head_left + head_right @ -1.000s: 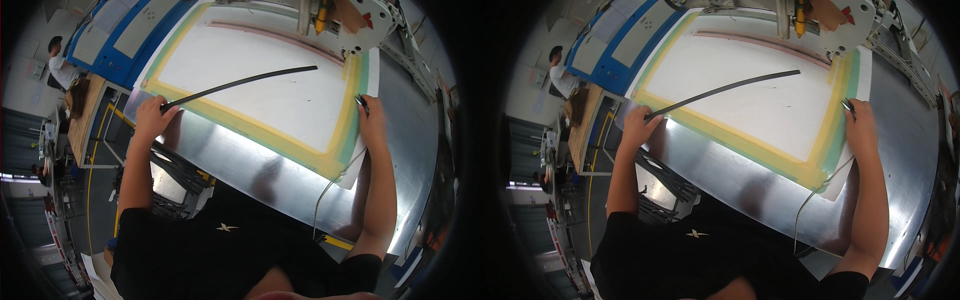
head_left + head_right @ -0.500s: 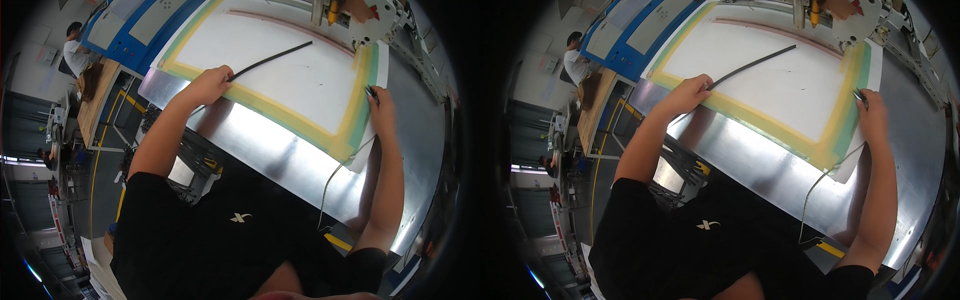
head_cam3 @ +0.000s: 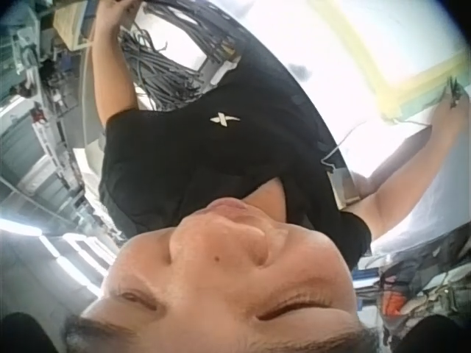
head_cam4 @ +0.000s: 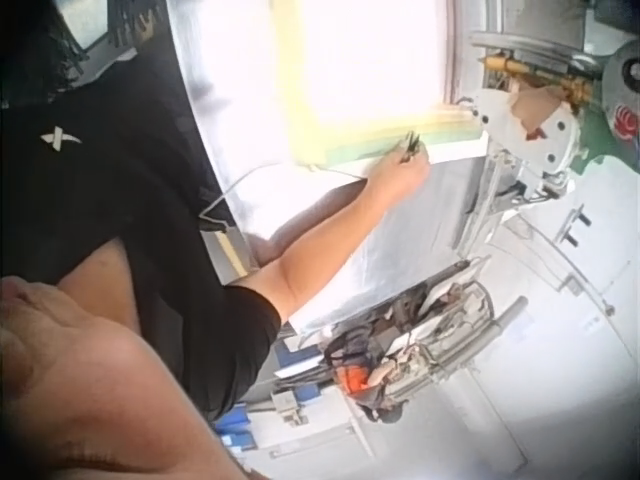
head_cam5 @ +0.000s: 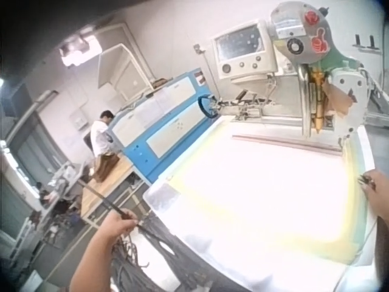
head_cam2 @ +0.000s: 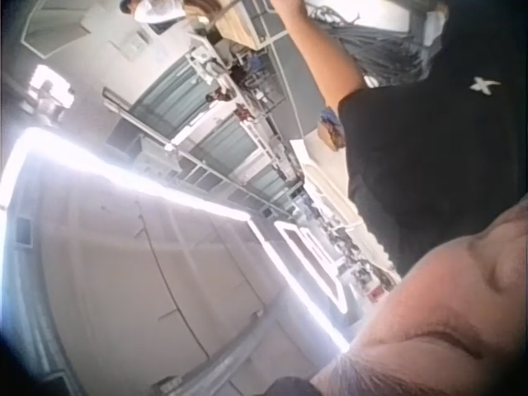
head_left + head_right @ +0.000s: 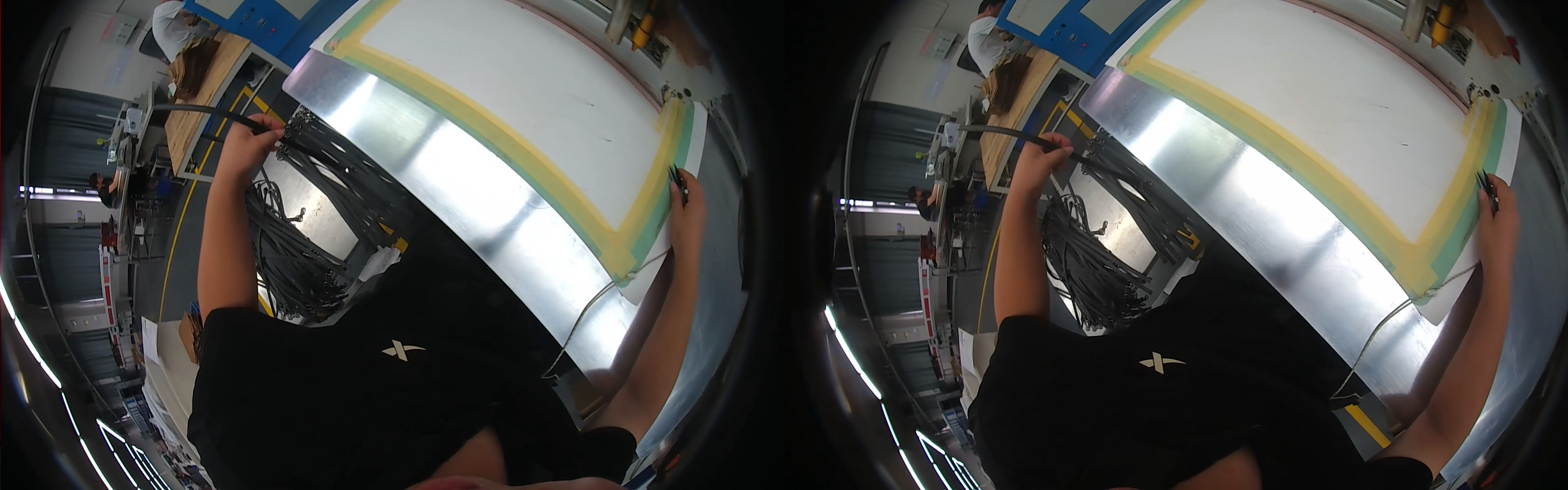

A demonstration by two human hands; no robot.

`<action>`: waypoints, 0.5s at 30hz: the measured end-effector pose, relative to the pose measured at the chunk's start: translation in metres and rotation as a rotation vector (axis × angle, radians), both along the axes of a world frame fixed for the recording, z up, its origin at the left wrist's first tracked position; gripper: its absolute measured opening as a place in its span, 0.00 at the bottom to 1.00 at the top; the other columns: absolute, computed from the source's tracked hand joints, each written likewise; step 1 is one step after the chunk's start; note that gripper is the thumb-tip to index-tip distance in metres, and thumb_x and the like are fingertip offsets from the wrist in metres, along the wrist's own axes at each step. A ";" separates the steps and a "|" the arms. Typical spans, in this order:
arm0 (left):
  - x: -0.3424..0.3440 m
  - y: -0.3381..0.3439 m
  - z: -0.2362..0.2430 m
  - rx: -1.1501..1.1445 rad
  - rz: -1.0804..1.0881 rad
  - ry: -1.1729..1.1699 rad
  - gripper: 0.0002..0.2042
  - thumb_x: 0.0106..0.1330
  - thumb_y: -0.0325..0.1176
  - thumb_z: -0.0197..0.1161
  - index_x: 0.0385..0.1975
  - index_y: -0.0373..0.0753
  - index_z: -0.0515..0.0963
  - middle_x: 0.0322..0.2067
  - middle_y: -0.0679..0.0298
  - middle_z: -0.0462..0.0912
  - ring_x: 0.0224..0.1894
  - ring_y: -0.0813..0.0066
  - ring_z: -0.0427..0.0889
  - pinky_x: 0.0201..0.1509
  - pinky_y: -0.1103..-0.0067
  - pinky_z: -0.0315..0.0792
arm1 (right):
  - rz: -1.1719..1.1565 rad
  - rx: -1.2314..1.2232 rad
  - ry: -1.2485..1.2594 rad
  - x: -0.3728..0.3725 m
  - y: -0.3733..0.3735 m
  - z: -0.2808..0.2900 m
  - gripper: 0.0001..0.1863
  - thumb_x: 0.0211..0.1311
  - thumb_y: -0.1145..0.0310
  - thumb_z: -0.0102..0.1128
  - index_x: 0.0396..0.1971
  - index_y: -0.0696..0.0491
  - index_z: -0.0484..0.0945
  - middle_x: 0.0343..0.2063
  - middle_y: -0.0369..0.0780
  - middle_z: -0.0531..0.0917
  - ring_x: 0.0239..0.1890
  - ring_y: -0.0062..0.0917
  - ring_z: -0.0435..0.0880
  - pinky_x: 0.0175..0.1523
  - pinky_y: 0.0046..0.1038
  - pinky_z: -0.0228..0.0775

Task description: Sewing a zipper onto a piece of fabric using an industrial sewing machine.

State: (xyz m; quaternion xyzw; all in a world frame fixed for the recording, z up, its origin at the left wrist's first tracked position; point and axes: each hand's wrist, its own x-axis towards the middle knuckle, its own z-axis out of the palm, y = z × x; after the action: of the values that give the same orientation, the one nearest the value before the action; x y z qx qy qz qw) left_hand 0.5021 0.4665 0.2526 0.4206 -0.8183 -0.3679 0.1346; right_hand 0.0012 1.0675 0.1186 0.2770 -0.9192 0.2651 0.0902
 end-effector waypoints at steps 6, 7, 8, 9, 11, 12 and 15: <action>0.035 -0.088 -0.029 -0.418 0.257 -0.008 0.13 0.68 0.35 0.71 0.43 0.31 0.87 0.28 0.66 0.86 0.29 0.79 0.83 0.35 0.78 0.75 | -0.032 0.049 -0.019 -0.014 0.007 -0.004 0.21 0.79 0.63 0.56 0.66 0.54 0.77 0.60 0.46 0.83 0.61 0.37 0.83 0.66 0.34 0.72; 0.042 -0.094 -0.037 -0.416 0.264 -0.015 0.13 0.68 0.35 0.71 0.43 0.31 0.87 0.28 0.66 0.86 0.29 0.79 0.83 0.35 0.78 0.75 | -0.036 0.037 -0.020 -0.015 0.008 -0.004 0.21 0.79 0.62 0.57 0.66 0.54 0.77 0.61 0.46 0.83 0.61 0.37 0.83 0.66 0.34 0.72; 0.040 -0.092 -0.041 -0.518 0.281 -0.053 0.12 0.69 0.35 0.71 0.44 0.32 0.88 0.29 0.63 0.88 0.31 0.74 0.86 0.37 0.76 0.77 | -0.034 0.040 -0.024 -0.015 0.008 -0.003 0.21 0.79 0.62 0.57 0.66 0.54 0.77 0.61 0.46 0.83 0.61 0.37 0.83 0.66 0.34 0.72; 0.039 -0.090 -0.043 -0.622 0.297 -0.091 0.12 0.70 0.35 0.70 0.45 0.33 0.88 0.30 0.60 0.89 0.33 0.70 0.88 0.40 0.74 0.78 | -0.033 0.049 -0.022 -0.014 0.008 -0.002 0.22 0.79 0.62 0.57 0.66 0.54 0.77 0.61 0.46 0.83 0.60 0.37 0.83 0.66 0.34 0.73; 0.043 -0.073 -0.067 -0.774 0.261 -0.190 0.10 0.71 0.36 0.69 0.44 0.37 0.89 0.34 0.54 0.90 0.39 0.57 0.90 0.44 0.69 0.80 | -0.034 0.059 -0.020 -0.011 0.007 0.001 0.22 0.79 0.62 0.57 0.67 0.54 0.77 0.61 0.46 0.84 0.60 0.37 0.84 0.66 0.34 0.73; 0.050 -0.070 -0.088 -0.842 0.189 -0.195 0.10 0.71 0.37 0.68 0.43 0.39 0.89 0.36 0.51 0.90 0.41 0.51 0.89 0.48 0.65 0.80 | -0.035 0.065 -0.011 -0.011 0.005 0.003 0.22 0.79 0.62 0.57 0.66 0.54 0.77 0.60 0.46 0.84 0.59 0.36 0.84 0.65 0.34 0.73; 0.060 -0.037 -0.162 -0.790 0.029 -0.187 0.11 0.74 0.39 0.64 0.45 0.40 0.87 0.42 0.46 0.87 0.47 0.44 0.86 0.54 0.60 0.79 | -0.040 0.074 -0.006 -0.010 0.006 0.004 0.22 0.79 0.62 0.57 0.66 0.55 0.77 0.60 0.46 0.84 0.58 0.36 0.84 0.65 0.34 0.73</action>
State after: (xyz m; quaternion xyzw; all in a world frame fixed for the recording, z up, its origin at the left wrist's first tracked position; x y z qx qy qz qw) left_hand 0.5620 0.4300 0.0907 0.3798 -0.8994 0.0167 0.2159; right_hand -0.0087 1.0730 0.1226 0.2608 -0.9340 0.2299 0.0826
